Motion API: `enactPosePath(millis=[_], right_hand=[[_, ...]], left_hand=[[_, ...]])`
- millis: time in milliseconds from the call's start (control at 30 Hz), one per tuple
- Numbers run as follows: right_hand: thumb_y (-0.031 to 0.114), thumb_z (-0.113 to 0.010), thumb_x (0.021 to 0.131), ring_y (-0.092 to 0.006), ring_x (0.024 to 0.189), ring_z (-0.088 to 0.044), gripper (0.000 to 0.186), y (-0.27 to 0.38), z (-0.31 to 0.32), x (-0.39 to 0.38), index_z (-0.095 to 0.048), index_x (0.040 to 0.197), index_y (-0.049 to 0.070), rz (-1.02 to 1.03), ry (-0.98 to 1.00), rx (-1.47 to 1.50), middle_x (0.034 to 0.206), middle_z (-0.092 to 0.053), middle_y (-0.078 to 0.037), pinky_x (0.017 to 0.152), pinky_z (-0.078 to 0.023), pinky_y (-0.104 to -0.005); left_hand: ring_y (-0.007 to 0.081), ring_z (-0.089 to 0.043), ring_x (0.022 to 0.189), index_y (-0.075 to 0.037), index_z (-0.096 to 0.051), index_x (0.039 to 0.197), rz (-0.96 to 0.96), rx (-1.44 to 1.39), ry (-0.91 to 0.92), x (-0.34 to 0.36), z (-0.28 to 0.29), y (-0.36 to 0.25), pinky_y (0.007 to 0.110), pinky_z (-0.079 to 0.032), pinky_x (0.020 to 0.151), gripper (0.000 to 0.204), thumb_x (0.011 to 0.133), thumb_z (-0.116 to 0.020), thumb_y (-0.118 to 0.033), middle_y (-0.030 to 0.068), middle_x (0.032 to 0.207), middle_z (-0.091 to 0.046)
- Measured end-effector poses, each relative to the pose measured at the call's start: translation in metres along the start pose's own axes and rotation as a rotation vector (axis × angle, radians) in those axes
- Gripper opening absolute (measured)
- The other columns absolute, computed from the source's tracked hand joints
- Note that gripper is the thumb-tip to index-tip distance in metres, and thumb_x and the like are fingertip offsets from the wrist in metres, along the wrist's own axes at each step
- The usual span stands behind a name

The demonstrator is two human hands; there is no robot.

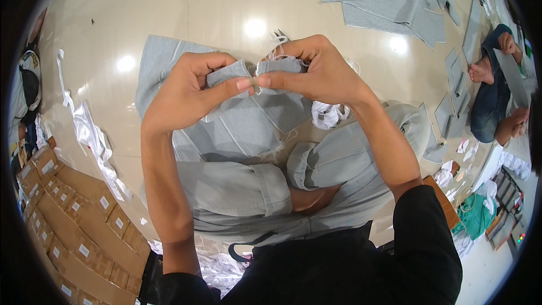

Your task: The person sits on the floor and uses scissors to cut a large piece of grey fabric into smaller strips. They then fold the cut pieces and tie them together with a white string.

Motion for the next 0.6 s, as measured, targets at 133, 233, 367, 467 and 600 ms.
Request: enactPosePath(millis=[133,233,367,467,600], right_hand=[[0.014,-0.081,0.088,-0.0037,0.07,-0.057,0.014,0.003,0.001,0.0,-0.076,0.091,0.002,-0.064,0.012,0.022,0.077,-0.069,0.001,0.061,-0.044,-0.0222],[0.015,-0.08,0.089,-0.0029,0.068,-0.055,0.014,0.006,0.0,-0.001,-0.076,0.09,0.002,-0.048,-0.014,0.07,0.076,-0.068,0.002,0.059,-0.041,-0.0214],[0.02,-0.079,0.091,-0.0026,0.068,-0.053,0.02,0.009,-0.002,-0.001,-0.075,0.09,0.001,-0.032,-0.054,0.163,0.075,-0.066,0.003,0.059,-0.04,-0.0223],[0.021,-0.079,0.09,-0.0031,0.069,-0.054,0.021,0.011,-0.003,-0.002,-0.074,0.089,0.001,-0.023,-0.075,0.174,0.076,-0.067,0.002,0.06,-0.041,-0.0225],[0.023,-0.079,0.09,-0.0034,0.068,-0.055,0.021,0.007,-0.001,-0.001,-0.074,0.089,0.002,-0.042,-0.064,0.141,0.075,-0.066,0.002,0.06,-0.041,-0.0225]], left_hand=[[0.0114,-0.065,0.086,0.002,-0.071,0.095,-0.034,0.051,-0.017,-0.003,0.002,-0.002,0.027,-0.05,0.08,0.014,0.095,-0.071,-0.012,0.0064,0.089,-0.072],[0.0117,-0.065,0.086,0.002,-0.07,0.095,-0.054,0.071,-0.036,-0.005,0.002,-0.005,0.027,-0.05,0.081,0.016,0.097,-0.07,-0.014,0.0069,0.089,-0.072],[0.0051,-0.059,0.074,0.0,-0.072,0.092,-0.171,0.037,-0.11,-0.005,0.001,-0.002,0.022,-0.045,0.065,0.018,0.095,-0.073,-0.017,0.0028,0.083,-0.073],[0.0059,-0.06,0.076,0.0,-0.072,0.091,-0.124,0.061,-0.106,-0.005,0.002,-0.004,0.023,-0.046,0.069,0.018,0.095,-0.072,-0.018,0.0037,0.083,-0.073],[0.0065,-0.061,0.078,0.0,-0.071,0.09,-0.155,0.029,-0.115,-0.005,0.0,-0.006,0.023,-0.047,0.072,0.019,0.095,-0.072,-0.018,0.0042,0.082,-0.072]])
Point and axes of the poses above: each hand's wrist, its own x-axis towards the middle knuckle, its own z-axis out of the back of the hand, y = z × x, the point moved 3 cm from there along x, towards the middle knuckle
